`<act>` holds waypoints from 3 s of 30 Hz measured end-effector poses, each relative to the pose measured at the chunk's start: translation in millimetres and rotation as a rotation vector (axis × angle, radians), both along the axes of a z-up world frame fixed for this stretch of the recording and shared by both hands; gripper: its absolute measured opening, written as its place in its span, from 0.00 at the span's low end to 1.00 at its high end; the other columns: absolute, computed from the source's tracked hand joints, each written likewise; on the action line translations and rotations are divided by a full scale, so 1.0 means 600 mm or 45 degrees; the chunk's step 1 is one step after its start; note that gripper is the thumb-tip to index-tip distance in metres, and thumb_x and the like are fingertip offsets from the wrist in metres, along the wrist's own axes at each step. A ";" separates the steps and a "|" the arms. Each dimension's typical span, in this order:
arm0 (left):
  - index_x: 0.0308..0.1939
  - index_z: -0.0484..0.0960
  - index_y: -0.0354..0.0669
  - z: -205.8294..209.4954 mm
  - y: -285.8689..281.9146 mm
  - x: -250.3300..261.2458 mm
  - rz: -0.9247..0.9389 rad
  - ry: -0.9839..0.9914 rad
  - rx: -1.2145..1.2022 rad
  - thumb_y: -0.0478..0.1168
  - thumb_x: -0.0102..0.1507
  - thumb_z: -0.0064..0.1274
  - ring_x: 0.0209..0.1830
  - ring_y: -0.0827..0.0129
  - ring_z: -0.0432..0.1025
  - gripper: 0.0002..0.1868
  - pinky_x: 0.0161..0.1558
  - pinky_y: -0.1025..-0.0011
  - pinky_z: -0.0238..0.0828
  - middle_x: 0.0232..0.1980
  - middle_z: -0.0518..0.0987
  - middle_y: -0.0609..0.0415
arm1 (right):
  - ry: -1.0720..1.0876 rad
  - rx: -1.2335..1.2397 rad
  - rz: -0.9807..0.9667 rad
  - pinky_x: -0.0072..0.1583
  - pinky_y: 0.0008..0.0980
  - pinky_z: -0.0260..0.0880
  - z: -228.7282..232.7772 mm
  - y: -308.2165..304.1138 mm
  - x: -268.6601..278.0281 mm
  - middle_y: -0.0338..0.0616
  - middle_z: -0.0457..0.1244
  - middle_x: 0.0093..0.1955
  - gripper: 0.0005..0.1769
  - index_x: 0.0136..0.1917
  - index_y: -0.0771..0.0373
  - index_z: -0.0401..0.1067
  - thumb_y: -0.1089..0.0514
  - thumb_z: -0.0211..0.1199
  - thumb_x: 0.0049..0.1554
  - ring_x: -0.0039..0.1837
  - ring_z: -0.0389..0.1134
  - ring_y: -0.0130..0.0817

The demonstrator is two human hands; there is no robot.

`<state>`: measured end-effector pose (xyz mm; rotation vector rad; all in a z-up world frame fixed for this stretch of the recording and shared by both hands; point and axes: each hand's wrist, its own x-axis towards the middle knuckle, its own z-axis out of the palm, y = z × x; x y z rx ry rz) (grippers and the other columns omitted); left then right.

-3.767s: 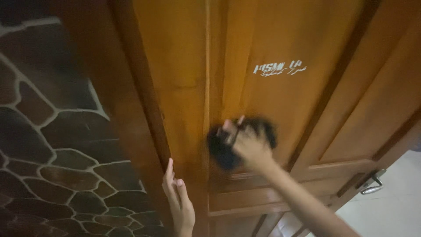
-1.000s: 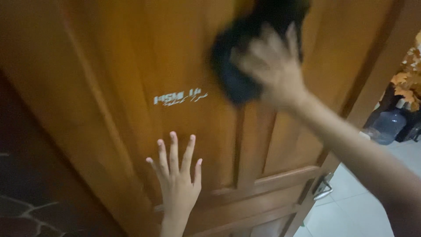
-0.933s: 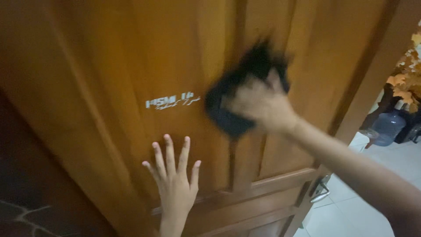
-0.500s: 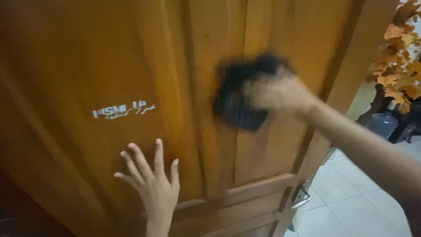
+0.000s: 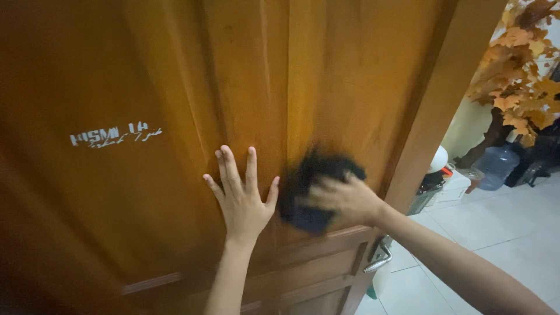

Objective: Cleaning a wooden door with a black cloth.

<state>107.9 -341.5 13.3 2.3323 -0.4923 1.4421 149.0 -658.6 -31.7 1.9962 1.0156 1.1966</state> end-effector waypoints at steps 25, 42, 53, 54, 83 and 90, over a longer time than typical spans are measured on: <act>0.81 0.58 0.56 -0.015 -0.004 0.009 0.038 -0.156 0.008 0.58 0.66 0.57 0.86 0.45 0.39 0.42 0.80 0.43 0.22 0.84 0.44 0.31 | 0.362 -0.205 -0.001 0.70 0.56 0.52 -0.031 -0.119 0.028 0.26 0.52 0.81 0.36 0.77 0.31 0.59 0.49 0.55 0.56 0.79 0.54 0.33; 0.82 0.57 0.57 -0.021 -0.003 0.014 0.045 -0.157 -0.013 0.58 0.68 0.58 0.87 0.43 0.38 0.42 0.83 0.43 0.20 0.84 0.42 0.31 | -0.015 1.275 0.025 0.84 0.60 0.34 -0.005 -0.193 -0.052 0.56 0.43 0.86 0.33 0.75 0.59 0.59 0.51 0.61 0.60 0.87 0.33 0.64; 0.83 0.54 0.60 -0.026 -0.001 0.016 0.038 -0.107 -0.016 0.58 0.68 0.58 0.88 0.44 0.35 0.44 0.83 0.42 0.19 0.85 0.40 0.32 | 0.459 1.843 -0.400 0.79 0.56 0.24 -0.436 0.021 -0.119 0.58 0.28 0.86 0.43 0.81 0.62 0.44 0.54 0.54 0.57 0.85 0.24 0.57; 0.83 0.54 0.60 -0.025 -0.001 0.014 0.047 -0.103 -0.011 0.58 0.69 0.58 0.88 0.43 0.35 0.44 0.83 0.42 0.19 0.85 0.39 0.32 | 0.555 2.061 -0.306 0.80 0.55 0.24 -0.445 0.061 -0.128 0.59 0.26 0.87 0.42 0.82 0.64 0.42 0.58 0.51 0.58 0.86 0.23 0.56; 0.79 0.59 0.68 -0.066 0.055 -0.091 -0.210 -0.021 0.036 0.46 0.71 0.58 0.88 0.58 0.40 0.36 0.83 0.35 0.38 0.86 0.47 0.54 | 1.590 0.761 -0.404 0.77 0.60 0.36 -0.355 0.303 -0.219 0.45 0.48 0.78 0.44 0.82 0.43 0.46 0.58 0.57 0.56 0.82 0.40 0.51; 0.76 0.62 0.56 -0.122 0.192 -0.155 -0.034 0.075 -0.142 0.42 0.69 0.51 0.85 0.57 0.43 0.30 0.81 0.39 0.33 0.83 0.53 0.51 | 0.916 0.343 0.087 0.74 0.57 0.49 -0.374 0.280 -0.114 0.38 0.61 0.73 0.40 0.81 0.48 0.56 0.56 0.54 0.56 0.77 0.54 0.38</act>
